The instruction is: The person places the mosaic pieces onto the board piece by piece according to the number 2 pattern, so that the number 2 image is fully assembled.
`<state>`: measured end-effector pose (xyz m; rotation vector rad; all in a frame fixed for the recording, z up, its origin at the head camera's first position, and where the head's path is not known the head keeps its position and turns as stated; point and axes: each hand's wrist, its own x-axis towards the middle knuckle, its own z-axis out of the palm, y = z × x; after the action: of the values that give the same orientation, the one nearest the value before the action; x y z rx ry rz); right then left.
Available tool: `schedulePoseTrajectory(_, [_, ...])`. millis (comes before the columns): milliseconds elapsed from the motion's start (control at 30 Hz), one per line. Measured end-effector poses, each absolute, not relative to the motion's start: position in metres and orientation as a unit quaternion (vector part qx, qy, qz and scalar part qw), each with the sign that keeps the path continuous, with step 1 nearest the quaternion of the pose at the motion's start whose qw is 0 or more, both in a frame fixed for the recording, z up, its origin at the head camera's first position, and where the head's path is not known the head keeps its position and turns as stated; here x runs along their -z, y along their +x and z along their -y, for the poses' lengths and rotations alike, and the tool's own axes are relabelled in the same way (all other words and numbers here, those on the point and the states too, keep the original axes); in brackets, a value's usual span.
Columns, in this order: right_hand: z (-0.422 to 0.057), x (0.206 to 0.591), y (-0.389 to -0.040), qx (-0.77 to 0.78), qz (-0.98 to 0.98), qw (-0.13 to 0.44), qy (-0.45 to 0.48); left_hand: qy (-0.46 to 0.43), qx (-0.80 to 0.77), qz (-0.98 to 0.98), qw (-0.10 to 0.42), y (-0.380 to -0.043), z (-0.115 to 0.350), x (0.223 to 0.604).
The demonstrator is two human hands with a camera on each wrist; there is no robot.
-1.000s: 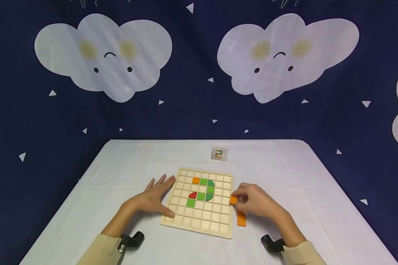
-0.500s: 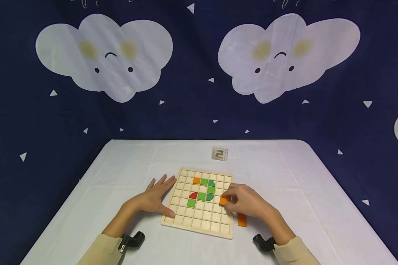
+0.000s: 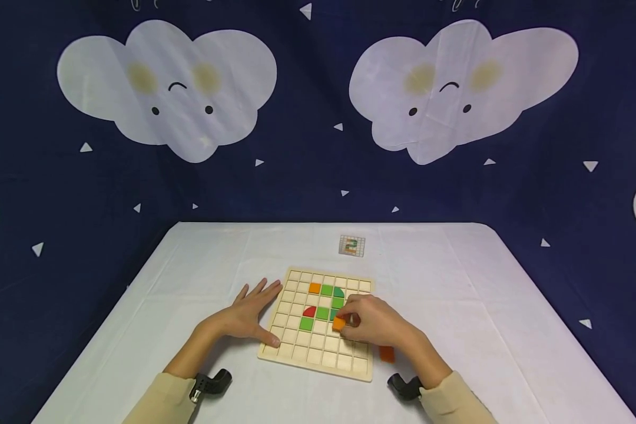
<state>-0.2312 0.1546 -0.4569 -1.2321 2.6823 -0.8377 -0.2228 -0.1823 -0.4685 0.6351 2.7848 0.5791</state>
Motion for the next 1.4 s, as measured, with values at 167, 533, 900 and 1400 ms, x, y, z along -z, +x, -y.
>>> schedulePoseTrajectory(167, [-0.141, 0.455, -0.23, 0.262, -0.875, 0.048, -0.405, 0.218, -0.199, -0.949, 0.114, -0.223, 0.183, 0.468])
schedulePoseTrajectory(533, [-0.113, 0.451, -0.224, 0.245, -0.869, 0.046, -0.426, 0.224, -0.196, -0.948, 0.111, -0.223, 0.183, 0.47])
schedulePoseTrajectory(900, [-0.096, 0.45, -0.221, 0.212, -0.867, 0.043, -0.449, 0.224, -0.189, -0.949, 0.115, -0.224, 0.182, 0.47])
schedulePoseTrajectory(1400, [-0.081, 0.443, -0.22, 0.163, -0.86, 0.035, -0.483, 0.221, -0.195, -0.948, 0.12, -0.222, 0.183, 0.466])
